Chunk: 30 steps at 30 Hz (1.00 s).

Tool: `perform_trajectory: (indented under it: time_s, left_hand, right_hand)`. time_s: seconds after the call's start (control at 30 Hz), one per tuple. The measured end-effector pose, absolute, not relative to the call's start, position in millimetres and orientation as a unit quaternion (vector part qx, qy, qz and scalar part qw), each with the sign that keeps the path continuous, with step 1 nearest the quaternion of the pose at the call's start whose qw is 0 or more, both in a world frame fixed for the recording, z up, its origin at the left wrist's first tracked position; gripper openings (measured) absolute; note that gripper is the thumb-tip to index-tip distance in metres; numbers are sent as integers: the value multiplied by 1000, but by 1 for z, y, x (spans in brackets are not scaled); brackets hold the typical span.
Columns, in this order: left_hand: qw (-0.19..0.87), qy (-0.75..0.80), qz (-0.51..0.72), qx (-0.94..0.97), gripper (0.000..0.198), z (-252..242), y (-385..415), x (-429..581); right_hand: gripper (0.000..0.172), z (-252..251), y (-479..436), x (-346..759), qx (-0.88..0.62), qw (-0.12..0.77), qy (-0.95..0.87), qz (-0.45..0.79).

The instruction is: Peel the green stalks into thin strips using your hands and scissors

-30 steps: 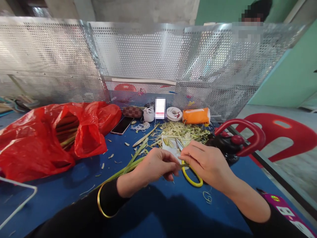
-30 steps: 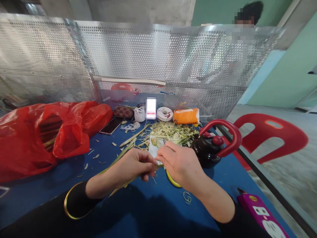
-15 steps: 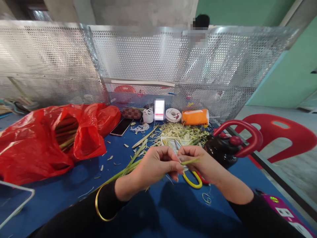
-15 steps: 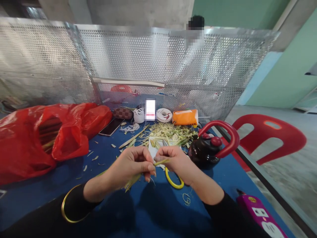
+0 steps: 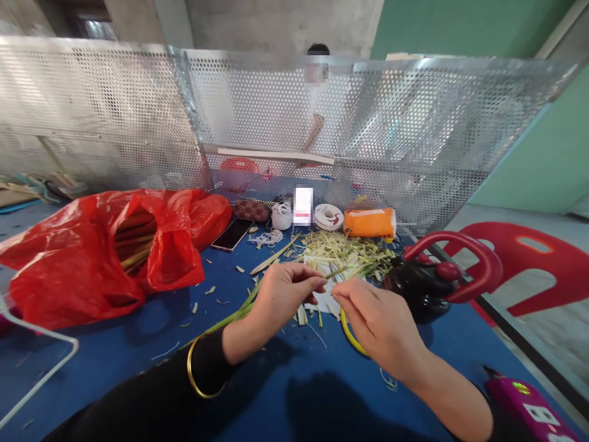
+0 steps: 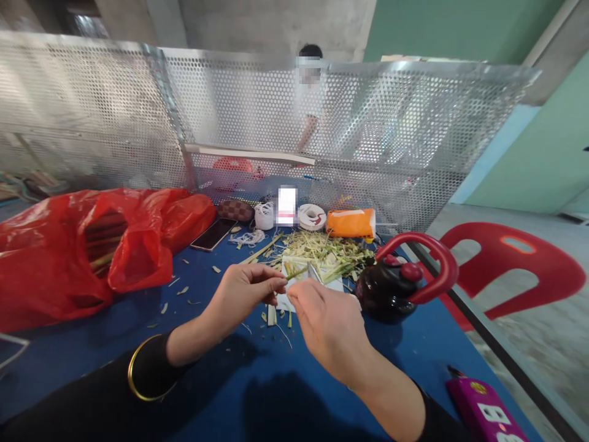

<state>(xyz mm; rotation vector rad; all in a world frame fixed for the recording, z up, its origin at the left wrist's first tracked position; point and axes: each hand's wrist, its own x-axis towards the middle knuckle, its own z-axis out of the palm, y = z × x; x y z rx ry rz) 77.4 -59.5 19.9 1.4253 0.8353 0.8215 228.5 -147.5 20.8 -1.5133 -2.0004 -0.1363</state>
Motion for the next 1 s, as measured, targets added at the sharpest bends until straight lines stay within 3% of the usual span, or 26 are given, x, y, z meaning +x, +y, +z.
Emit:
perform_trajectory:
  time_s: [0.1, 0.2, 0.5, 0.73, 1.0]
  left_hand:
    - [567, 347, 298, 685, 10, 18, -62, 76]
    - [582, 315, 219, 717, 12, 18, -64, 76]
    - [690, 225, 101, 681, 17, 20, -66, 70]
    - [709, 226, 98, 661, 14, 23, -69, 68]
    - [576, 279, 220, 736, 9, 28, -72, 72]
  right_hand:
    - [25, 22, -145, 230, -559, 313, -753, -152]
    - [24, 28, -144, 236, -542, 318, -762, -154]
    - [17, 45, -141, 252, -558, 347, -716, 238]
    - [16, 35, -136, 251, -554, 389, -688, 263]
    - [21, 19, -130, 244, -582, 416, -669, 202]
